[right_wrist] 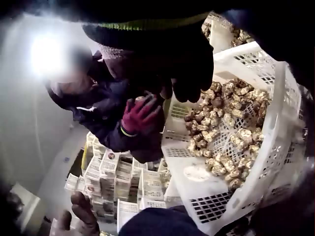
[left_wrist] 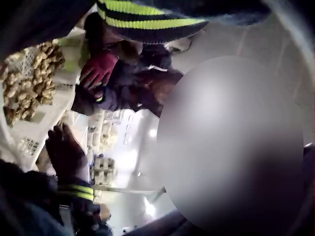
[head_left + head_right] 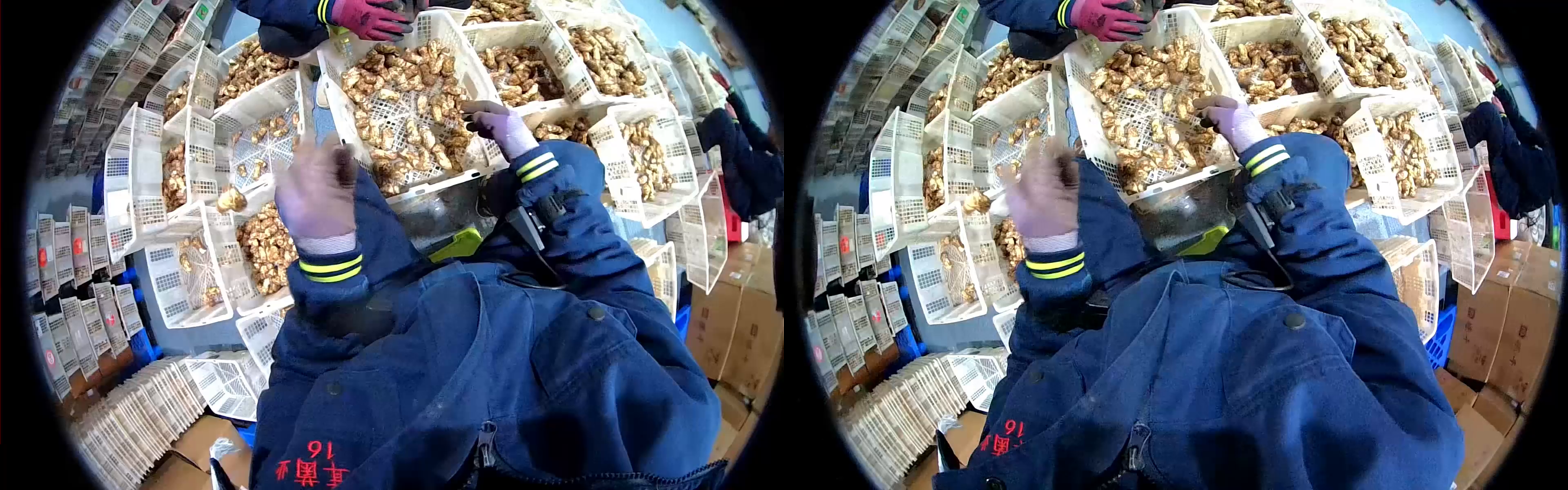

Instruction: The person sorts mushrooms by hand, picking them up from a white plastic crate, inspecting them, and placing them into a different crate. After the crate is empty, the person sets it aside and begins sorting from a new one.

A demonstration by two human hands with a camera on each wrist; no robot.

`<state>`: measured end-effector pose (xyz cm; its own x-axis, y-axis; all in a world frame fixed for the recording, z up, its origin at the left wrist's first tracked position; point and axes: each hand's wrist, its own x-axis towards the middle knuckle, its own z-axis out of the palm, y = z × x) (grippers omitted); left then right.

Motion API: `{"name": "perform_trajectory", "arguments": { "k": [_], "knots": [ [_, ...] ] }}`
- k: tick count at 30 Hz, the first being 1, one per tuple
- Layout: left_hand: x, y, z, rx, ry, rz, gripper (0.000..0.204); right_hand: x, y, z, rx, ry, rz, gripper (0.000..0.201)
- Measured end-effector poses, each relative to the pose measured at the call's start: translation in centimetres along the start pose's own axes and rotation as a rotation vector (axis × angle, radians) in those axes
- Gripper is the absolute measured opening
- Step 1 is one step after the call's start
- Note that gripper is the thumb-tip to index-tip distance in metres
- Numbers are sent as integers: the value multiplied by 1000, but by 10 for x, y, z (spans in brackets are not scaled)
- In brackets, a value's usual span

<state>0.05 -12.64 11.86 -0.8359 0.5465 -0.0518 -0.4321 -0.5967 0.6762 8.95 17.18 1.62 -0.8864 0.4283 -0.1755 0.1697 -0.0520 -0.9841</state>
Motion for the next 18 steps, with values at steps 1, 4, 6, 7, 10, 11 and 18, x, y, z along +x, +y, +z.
{"name": "perform_trajectory", "arguments": {
  "k": [1, 4, 6, 7, 10, 11, 18],
  "knots": [
    [3, -13, 12, 350, 72, -55, 59, 13, 17, -2, -253, -37, -122, 30],
    [23, -39, 12, 147, 134, -163, 54, 24, 18, 8, -756, -159, -104, 31],
    [47, -49, -4, 93, 82, -94, 50, 33, 5, 23, -855, -282, -44, 32],
    [58, -51, -7, 102, 78, -48, 48, 41, 9, 31, -898, -282, 34, 35],
    [80, -62, -23, 36, 276, -73, 45, 74, 26, 47, -1041, -335, 100, 43],
    [81, -66, -24, 21, 327, -71, 41, 84, 24, 54, -1085, -386, 161, 46],
    [92, -74, -36, 215, 429, -190, 35, 145, 106, 87, -1464, -661, 485, 60]
  ]
}}
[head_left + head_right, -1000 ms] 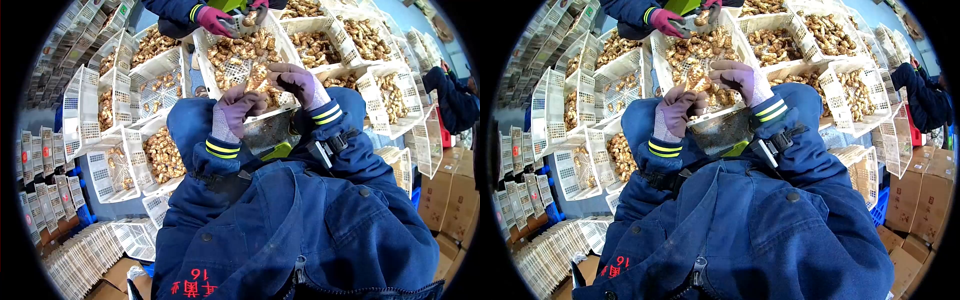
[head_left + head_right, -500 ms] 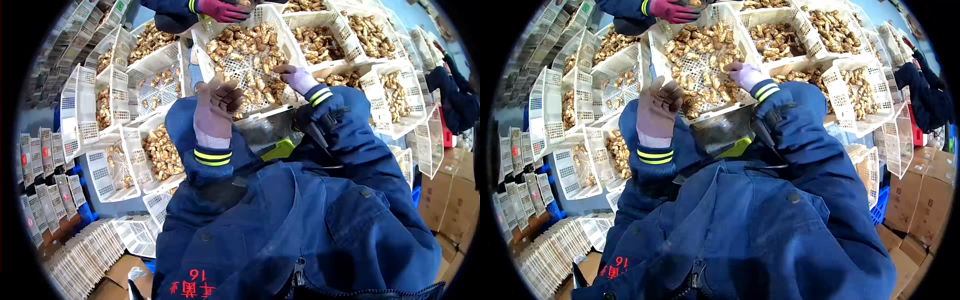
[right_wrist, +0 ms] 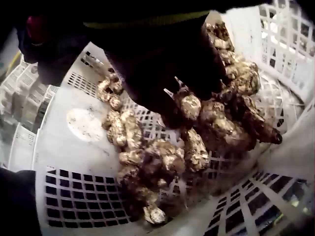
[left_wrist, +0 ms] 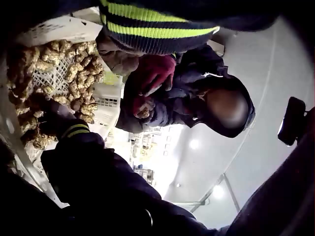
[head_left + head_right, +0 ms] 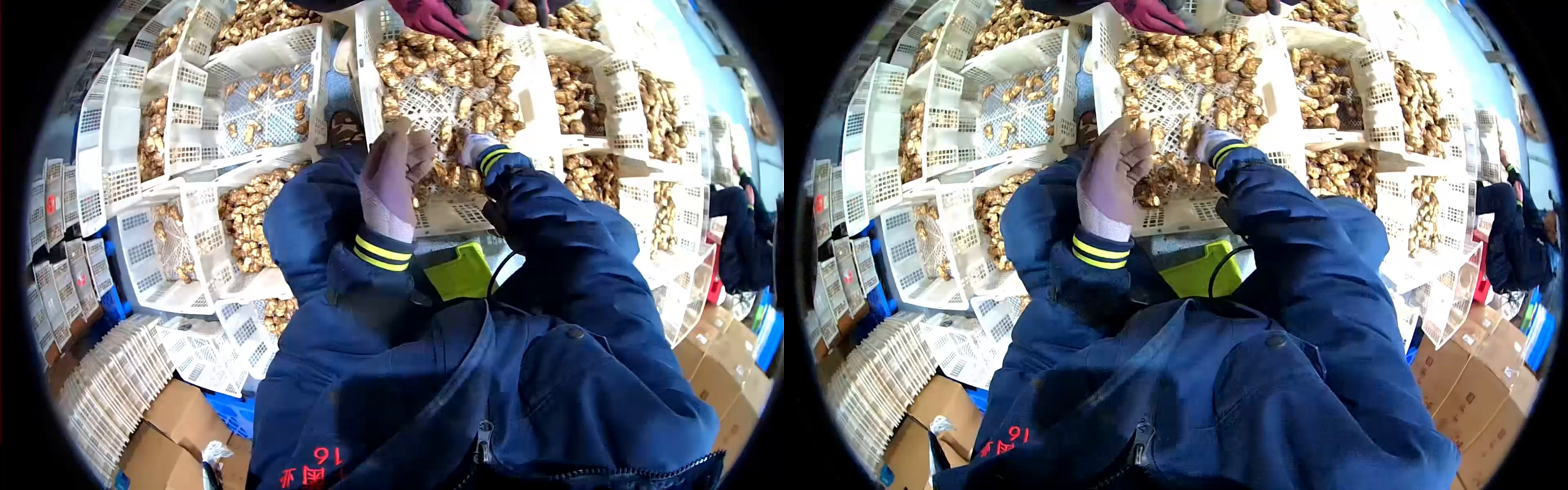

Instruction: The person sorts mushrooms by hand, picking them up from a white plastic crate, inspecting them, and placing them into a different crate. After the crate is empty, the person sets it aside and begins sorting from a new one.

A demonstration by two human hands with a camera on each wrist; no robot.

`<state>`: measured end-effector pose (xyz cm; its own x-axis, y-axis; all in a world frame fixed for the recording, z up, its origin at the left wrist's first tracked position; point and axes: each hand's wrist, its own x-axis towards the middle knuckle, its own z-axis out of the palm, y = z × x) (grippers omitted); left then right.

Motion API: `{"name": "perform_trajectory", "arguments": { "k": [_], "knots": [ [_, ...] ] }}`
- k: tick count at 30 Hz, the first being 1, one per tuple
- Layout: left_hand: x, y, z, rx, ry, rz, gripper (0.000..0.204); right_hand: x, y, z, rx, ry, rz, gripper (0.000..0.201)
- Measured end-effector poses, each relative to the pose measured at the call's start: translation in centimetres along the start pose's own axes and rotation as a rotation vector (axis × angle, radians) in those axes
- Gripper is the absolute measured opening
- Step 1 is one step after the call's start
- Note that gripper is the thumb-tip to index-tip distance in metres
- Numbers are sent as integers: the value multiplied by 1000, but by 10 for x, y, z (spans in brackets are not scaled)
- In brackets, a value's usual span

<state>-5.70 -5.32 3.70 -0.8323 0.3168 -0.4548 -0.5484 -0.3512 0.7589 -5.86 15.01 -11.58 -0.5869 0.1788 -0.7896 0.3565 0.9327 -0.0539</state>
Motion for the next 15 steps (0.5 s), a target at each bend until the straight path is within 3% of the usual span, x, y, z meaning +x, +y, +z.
{"name": "perform_trajectory", "arguments": {
  "k": [3, 5, 7, 8, 9, 10, 12, 14, 15],
  "knots": [
    [2, 1, 7, 22, -13, -3, 35, 30, 16, 18, 38, 106, 38, 52],
    [-1, 3, 9, 69, -30, 0, 36, 22, 29, 11, -365, 198, -289, 40],
    [-2, -2, 6, 137, -52, 31, 36, -34, 36, -13, 999, 331, -450, 24],
    [-2, -10, 1, 245, -121, 116, 39, -57, 32, -19, 1261, 342, -536, 15],
    [-4, -11, 2, 278, -203, 90, 43, -78, 29, -26, 1520, 356, -629, 15],
    [-6, -12, 2, 312, -285, 66, 47, -98, 31, -32, 1450, 414, -802, 16],
    [-6, -12, 15, 326, -411, -289, 59, -137, 27, -42, 1403, 431, -1103, 16],
    [-9, -14, 25, 205, -618, -572, 70, -165, 12, -43, 1273, 633, -1109, 15],
    [-10, -13, 26, 72, -740, -706, 73, -188, 5, -39, 1381, 622, -878, 14]
  ]
}}
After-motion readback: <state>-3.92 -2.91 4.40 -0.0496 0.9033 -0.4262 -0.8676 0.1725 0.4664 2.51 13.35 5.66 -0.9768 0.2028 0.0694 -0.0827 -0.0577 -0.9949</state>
